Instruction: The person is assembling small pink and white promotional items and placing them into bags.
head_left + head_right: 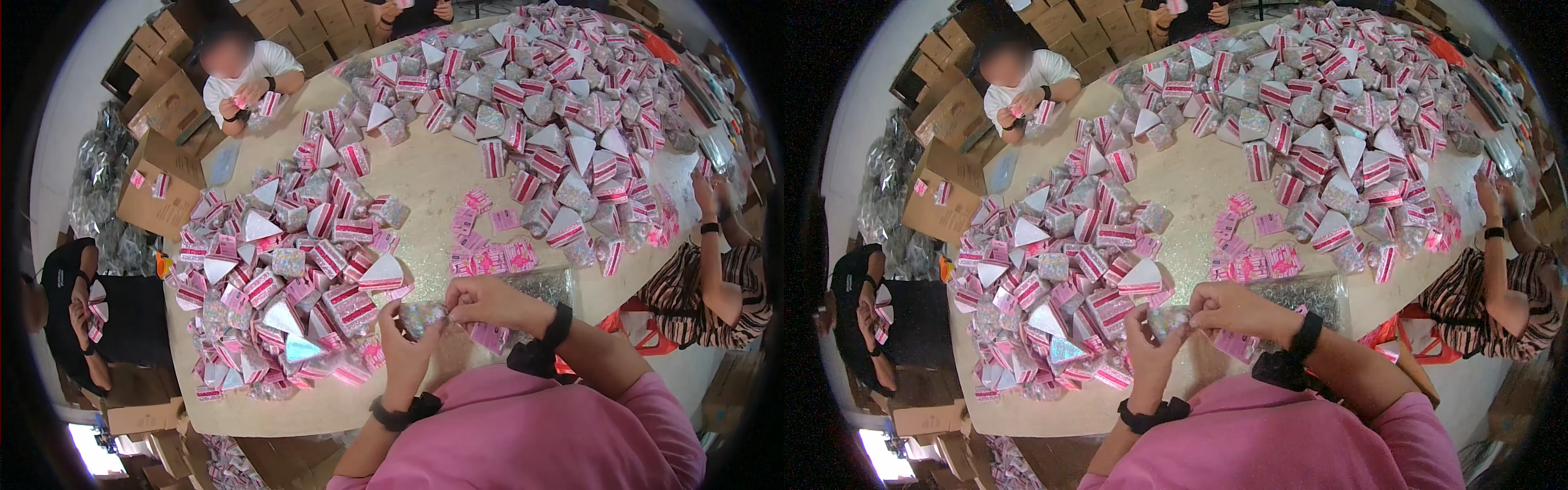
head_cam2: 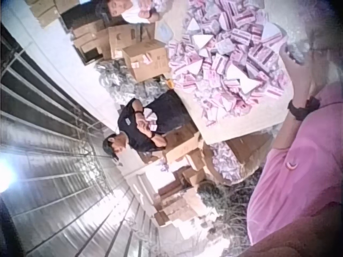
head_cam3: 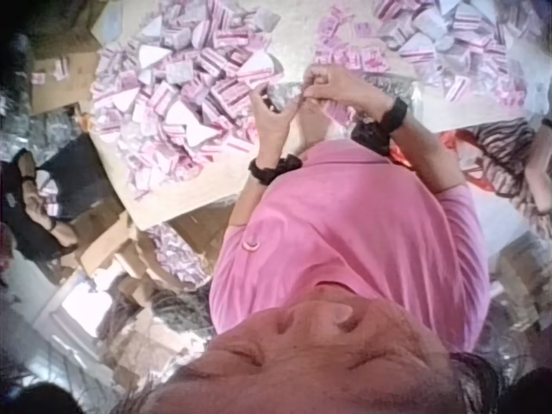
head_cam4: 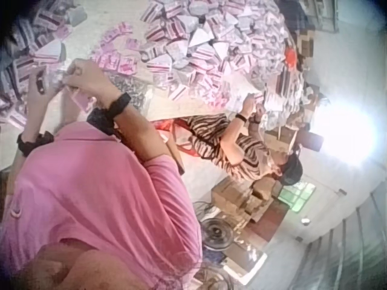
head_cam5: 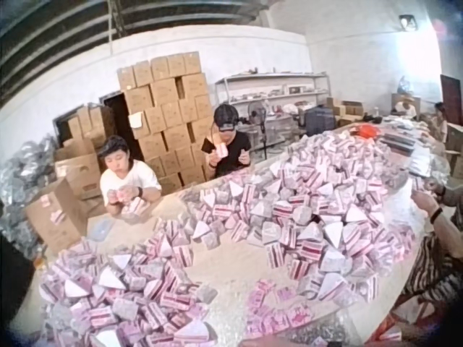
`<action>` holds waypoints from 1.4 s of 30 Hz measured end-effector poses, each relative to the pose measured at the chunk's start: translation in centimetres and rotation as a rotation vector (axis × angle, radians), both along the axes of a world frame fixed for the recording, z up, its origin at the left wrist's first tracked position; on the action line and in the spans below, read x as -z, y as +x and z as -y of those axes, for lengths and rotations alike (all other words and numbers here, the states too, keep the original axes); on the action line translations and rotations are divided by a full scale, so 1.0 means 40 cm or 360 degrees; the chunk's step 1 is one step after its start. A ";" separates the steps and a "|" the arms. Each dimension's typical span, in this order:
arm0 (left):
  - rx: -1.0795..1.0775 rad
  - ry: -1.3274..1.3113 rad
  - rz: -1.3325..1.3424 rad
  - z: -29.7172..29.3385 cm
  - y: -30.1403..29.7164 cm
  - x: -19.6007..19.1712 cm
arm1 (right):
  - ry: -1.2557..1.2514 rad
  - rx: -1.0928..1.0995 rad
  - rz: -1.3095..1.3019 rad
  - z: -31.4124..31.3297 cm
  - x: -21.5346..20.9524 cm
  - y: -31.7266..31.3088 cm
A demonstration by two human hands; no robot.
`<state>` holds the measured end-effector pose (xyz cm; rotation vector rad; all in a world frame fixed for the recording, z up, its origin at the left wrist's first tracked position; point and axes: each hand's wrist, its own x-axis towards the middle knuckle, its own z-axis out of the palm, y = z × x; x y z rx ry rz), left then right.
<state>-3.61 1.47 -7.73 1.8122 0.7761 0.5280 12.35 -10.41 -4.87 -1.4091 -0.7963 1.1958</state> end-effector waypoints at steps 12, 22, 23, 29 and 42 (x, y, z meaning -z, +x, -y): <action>-0.1170 0.1236 0.0254 -0.423 -0.124 -0.235 | -0.0710 0.0326 0.0301 0.342 0.155 0.078; 0.0451 0.0512 -0.0087 -0.023 0.034 -0.004 | -0.1016 0.0416 0.1563 0.377 0.189 -0.005; 0.0581 0.0466 -0.0054 0.012 0.041 0.016 | -0.1086 0.0388 0.1569 0.370 0.182 -0.008; 0.0912 0.0298 -0.0226 0.109 0.079 0.069 | -0.1056 0.0490 0.1532 0.357 0.214 -0.007; 0.0980 0.0679 0.0105 0.210 0.175 0.028 | -0.0356 0.0575 0.0994 0.364 0.109 0.037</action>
